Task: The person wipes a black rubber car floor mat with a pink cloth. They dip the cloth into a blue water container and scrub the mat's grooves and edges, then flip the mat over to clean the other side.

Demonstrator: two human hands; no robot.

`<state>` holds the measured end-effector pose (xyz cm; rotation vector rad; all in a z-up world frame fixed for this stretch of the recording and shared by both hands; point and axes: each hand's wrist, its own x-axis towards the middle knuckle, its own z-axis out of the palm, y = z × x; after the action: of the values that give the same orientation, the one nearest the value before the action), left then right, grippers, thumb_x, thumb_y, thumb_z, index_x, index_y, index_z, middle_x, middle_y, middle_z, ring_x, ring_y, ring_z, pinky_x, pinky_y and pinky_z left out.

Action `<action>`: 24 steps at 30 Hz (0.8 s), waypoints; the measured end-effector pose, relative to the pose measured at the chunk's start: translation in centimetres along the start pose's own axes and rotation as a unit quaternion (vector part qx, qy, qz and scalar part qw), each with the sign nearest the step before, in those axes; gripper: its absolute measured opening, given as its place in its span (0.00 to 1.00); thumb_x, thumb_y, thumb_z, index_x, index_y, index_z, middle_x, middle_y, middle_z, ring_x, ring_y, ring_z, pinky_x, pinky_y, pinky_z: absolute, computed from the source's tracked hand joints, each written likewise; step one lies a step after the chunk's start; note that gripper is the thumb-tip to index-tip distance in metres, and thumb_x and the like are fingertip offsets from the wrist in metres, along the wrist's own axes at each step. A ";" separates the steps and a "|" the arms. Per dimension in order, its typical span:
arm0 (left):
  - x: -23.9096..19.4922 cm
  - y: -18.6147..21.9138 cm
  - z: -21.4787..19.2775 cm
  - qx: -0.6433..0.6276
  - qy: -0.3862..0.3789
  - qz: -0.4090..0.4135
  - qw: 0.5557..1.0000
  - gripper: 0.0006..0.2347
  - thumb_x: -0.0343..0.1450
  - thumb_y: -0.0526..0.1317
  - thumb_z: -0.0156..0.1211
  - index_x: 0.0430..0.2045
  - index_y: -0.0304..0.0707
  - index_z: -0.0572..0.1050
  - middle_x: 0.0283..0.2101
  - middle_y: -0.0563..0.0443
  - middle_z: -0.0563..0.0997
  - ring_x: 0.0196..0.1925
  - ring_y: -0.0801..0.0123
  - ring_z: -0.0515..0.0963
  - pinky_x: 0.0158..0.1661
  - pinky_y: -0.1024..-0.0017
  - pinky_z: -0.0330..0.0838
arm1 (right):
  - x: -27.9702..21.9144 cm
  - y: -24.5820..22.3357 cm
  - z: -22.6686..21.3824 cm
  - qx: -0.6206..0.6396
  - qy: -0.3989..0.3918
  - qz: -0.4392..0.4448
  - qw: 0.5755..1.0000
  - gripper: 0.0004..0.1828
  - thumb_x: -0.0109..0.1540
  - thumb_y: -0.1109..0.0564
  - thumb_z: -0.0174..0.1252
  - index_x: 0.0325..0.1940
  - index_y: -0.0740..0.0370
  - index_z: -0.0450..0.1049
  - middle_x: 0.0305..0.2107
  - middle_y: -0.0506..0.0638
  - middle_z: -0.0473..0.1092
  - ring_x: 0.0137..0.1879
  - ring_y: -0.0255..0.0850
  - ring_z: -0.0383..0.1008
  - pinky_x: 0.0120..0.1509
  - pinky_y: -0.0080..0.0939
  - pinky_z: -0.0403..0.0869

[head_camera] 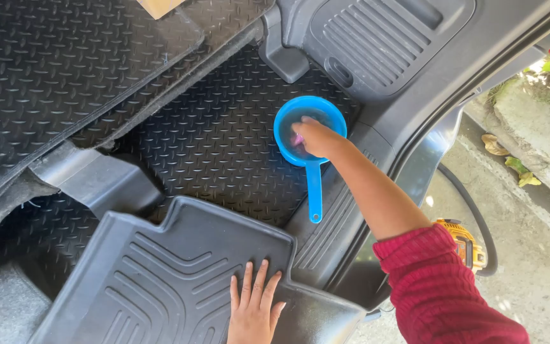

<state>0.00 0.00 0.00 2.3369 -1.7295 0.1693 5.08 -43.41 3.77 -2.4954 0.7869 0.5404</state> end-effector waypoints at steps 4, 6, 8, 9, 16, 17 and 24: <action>0.2 0.1 -0.4 -0.012 0.003 -0.004 1.000 0.27 0.71 0.57 0.52 0.66 0.56 0.62 0.75 0.53 0.57 0.76 0.51 0.54 0.68 0.45 0.53 | 0.7 1.0 0.7 0.037 0.061 -0.020 0.997 0.15 0.68 0.59 0.52 0.59 0.52 0.73 0.54 0.56 0.67 0.50 0.52 0.75 0.52 0.47 0.73; 0.1 0.1 -0.4 -0.006 0.003 -0.004 1.000 0.28 0.70 0.58 0.52 0.66 0.56 0.61 0.75 0.53 0.56 0.77 0.52 0.53 0.68 0.45 0.52 | 1.1 1.3 1.3 -0.038 0.119 -0.032 0.992 0.20 0.66 0.51 0.59 0.63 0.54 0.70 0.50 0.60 0.72 0.52 0.58 0.76 0.51 0.53 0.76; 0.1 0.1 -0.4 -0.007 -0.001 -0.003 1.000 0.28 0.71 0.58 0.51 0.66 0.56 0.61 0.75 0.52 0.56 0.76 0.51 0.54 0.68 0.45 0.52 | 0.7 0.8 1.0 -0.036 0.131 -0.016 0.991 0.18 0.68 0.52 0.55 0.62 0.55 0.70 0.47 0.59 0.74 0.50 0.58 0.77 0.48 0.54 0.77; 0.1 0.1 -0.4 -0.008 -0.003 -0.002 1.000 0.28 0.71 0.58 0.51 0.66 0.56 0.60 0.75 0.52 0.56 0.76 0.51 0.54 0.68 0.44 0.51 | 0.6 0.5 0.8 -0.036 0.144 -0.001 0.989 0.15 0.70 0.53 0.51 0.61 0.56 0.69 0.45 0.58 0.76 0.47 0.58 0.78 0.45 0.55 0.78; 0.1 0.1 -0.3 0.001 0.003 -0.005 1.000 0.28 0.70 0.58 0.52 0.66 0.57 0.61 0.75 0.53 0.56 0.76 0.52 0.54 0.69 0.45 0.51 | -0.2 -0.1 -0.1 -0.067 0.214 0.031 0.974 0.17 0.70 0.40 0.52 0.40 0.51 0.77 0.32 0.47 0.78 0.36 0.48 0.78 0.35 0.47 0.75; 0.1 0.1 -0.4 -0.014 -0.002 -0.006 1.000 0.27 0.70 0.57 0.52 0.65 0.56 0.61 0.75 0.52 0.56 0.76 0.52 0.54 0.68 0.45 0.51 | -0.7 -0.5 -0.3 -0.023 0.244 0.027 0.969 0.25 0.70 0.33 0.47 0.32 0.51 0.73 0.29 0.46 0.75 0.36 0.47 0.76 0.37 0.47 0.73; 0.4 0.1 -1.1 -0.048 -0.004 -0.012 0.999 0.25 0.71 0.54 0.54 0.64 0.55 0.64 0.74 0.52 0.58 0.75 0.52 0.56 0.67 0.44 0.53 | -2.5 0.5 -1.4 0.218 0.216 -0.040 0.951 0.22 0.67 0.49 0.57 0.18 0.51 0.78 0.42 0.42 0.65 0.49 0.31 0.70 0.61 0.39 0.67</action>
<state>0.02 -0.11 1.13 2.2917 -1.6731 0.0708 3.17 -43.50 5.97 -2.2298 0.8461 -0.2084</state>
